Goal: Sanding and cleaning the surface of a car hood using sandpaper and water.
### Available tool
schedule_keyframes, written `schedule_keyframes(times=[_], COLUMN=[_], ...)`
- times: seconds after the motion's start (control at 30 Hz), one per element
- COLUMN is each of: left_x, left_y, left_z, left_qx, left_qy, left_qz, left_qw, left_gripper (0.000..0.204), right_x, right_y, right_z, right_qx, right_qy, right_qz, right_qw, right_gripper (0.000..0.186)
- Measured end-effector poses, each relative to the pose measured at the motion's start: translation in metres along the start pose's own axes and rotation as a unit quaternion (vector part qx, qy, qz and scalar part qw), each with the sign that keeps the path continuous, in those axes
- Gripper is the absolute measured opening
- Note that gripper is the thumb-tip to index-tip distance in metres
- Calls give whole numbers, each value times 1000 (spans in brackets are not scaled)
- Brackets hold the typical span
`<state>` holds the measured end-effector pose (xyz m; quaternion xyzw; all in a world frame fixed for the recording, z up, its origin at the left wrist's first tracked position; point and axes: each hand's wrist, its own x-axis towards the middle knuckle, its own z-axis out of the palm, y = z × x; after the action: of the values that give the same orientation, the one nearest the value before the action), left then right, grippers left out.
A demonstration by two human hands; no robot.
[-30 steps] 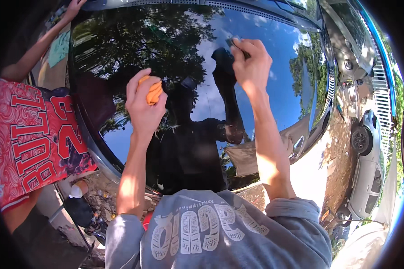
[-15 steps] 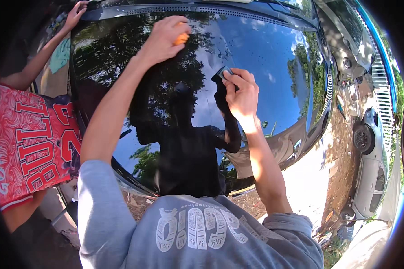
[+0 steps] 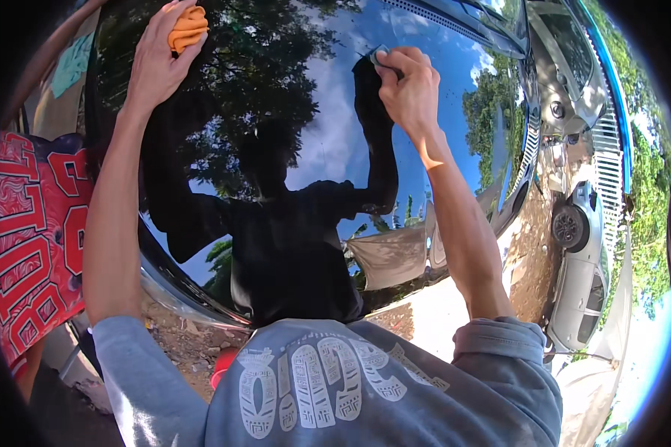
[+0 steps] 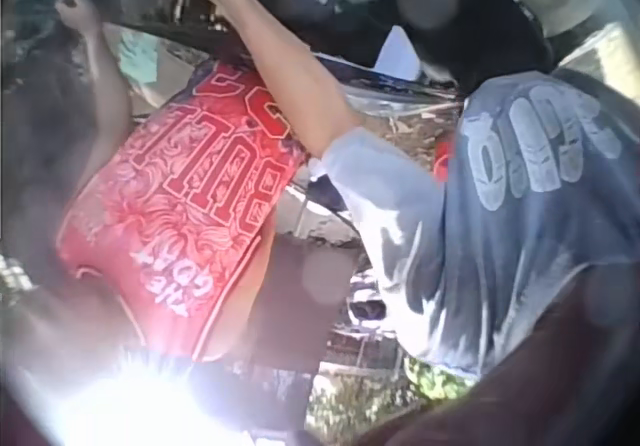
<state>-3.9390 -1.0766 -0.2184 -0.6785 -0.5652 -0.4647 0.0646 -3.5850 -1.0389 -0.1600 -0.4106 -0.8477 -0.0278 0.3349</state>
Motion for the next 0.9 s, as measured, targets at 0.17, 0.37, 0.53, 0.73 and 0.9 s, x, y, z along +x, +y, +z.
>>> schedule_keyframes(times=[0.17, 0.37, 0.53, 0.73, 0.9], left_x=[4, 2, -5, -9, -15], left_y=[11, 11, -6, -26, -28], left_z=[-9, -9, 0, 10, 15], left_qx=[-33, -38, 11, 39, 39], left_qy=[9, 19, 13, 27, 30], left_qz=[-21, -7, 0, 19, 21], left_qw=[999, 999, 1000, 999, 999], left_gripper=[52, 52, 54, 56, 56], right_x=[-4, -18, -10, -21, -16], right_y=[-3, -11, 9, 10, 9], right_z=[0, -4, 3, 9, 13], right_qx=[48, 31, -15, -21, -25], right_qy=[-55, -68, -87, -50, -36], right_qz=[15, 74, 85, 49, 0], right_qw=[997, 994, 992, 997, 999], right_gripper=[13, 14, 14, 13, 11])
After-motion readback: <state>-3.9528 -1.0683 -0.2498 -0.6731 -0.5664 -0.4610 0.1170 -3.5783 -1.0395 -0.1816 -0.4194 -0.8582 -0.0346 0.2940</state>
